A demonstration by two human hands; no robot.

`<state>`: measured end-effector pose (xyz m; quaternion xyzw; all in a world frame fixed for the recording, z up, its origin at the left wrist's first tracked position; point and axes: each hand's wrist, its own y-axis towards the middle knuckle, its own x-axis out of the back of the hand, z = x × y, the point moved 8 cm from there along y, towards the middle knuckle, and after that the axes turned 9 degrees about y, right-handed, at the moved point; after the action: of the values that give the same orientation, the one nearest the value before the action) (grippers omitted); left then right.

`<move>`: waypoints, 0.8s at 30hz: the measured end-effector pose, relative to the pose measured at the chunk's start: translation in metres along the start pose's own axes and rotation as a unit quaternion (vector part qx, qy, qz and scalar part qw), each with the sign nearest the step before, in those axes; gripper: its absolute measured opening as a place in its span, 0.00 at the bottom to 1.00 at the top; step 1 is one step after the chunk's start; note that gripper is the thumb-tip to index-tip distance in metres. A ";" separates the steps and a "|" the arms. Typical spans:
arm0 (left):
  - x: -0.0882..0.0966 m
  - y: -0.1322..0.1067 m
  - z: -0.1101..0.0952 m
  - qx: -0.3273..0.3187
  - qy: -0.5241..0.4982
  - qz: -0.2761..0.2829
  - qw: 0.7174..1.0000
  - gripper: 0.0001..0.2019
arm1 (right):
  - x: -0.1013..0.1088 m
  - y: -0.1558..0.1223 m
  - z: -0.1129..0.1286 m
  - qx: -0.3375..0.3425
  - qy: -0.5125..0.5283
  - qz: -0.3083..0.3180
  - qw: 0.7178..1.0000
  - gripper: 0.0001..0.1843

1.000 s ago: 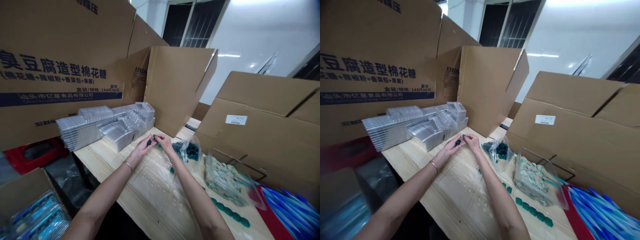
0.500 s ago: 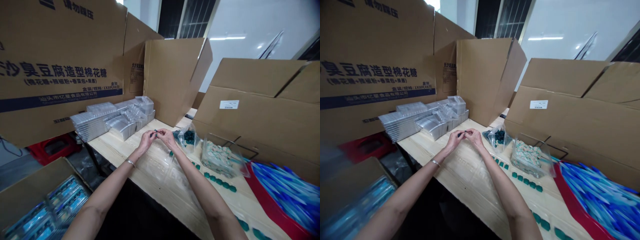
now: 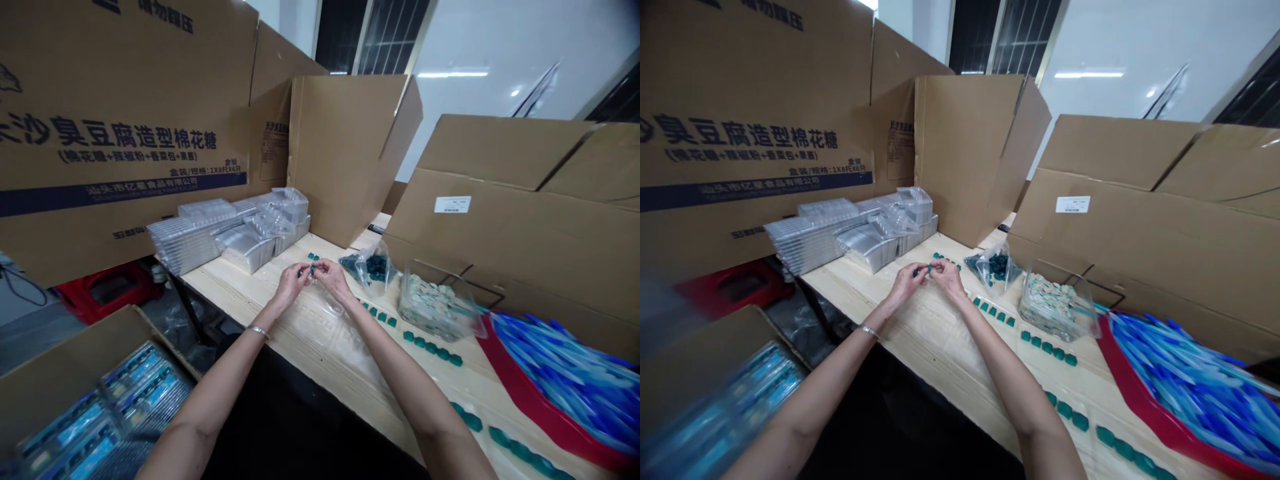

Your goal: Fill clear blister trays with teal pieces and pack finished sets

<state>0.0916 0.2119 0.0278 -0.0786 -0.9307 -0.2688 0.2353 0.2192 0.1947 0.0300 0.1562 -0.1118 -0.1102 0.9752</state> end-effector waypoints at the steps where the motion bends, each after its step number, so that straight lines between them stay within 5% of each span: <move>1: 0.001 -0.002 0.000 0.000 0.005 0.002 1.000 0.10 | -0.001 -0.002 0.002 0.012 -0.018 -0.001 1.000 0.11; 10: 0.005 -0.023 0.014 0.035 0.022 -0.016 0.999 0.09 | -0.024 -0.033 0.029 0.123 -0.140 0.037 0.982 0.13; 14: 0.012 -0.038 0.013 -0.031 0.045 -0.044 0.998 0.10 | -0.026 -0.033 0.008 -0.007 -0.022 0.062 0.998 0.13; 18: 0.016 -0.049 0.016 -0.073 0.057 -0.040 0.995 0.10 | -0.040 -0.028 -0.015 -0.126 0.099 0.093 0.983 0.17; 21: 0.029 -0.047 0.030 -0.028 0.026 -0.069 0.997 0.08 | -0.050 -0.017 -0.017 -0.125 0.120 0.102 0.980 0.18; 24: 0.050 -0.042 0.055 0.086 -0.084 -0.105 0.987 0.07 | -0.055 0.008 -0.014 -0.064 0.071 0.077 0.992 0.16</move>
<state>0.0145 0.2074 -0.0088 0.0179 -0.9698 -0.2037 0.1328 0.1717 0.2199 0.0098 0.0920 -0.0468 -0.0305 0.9942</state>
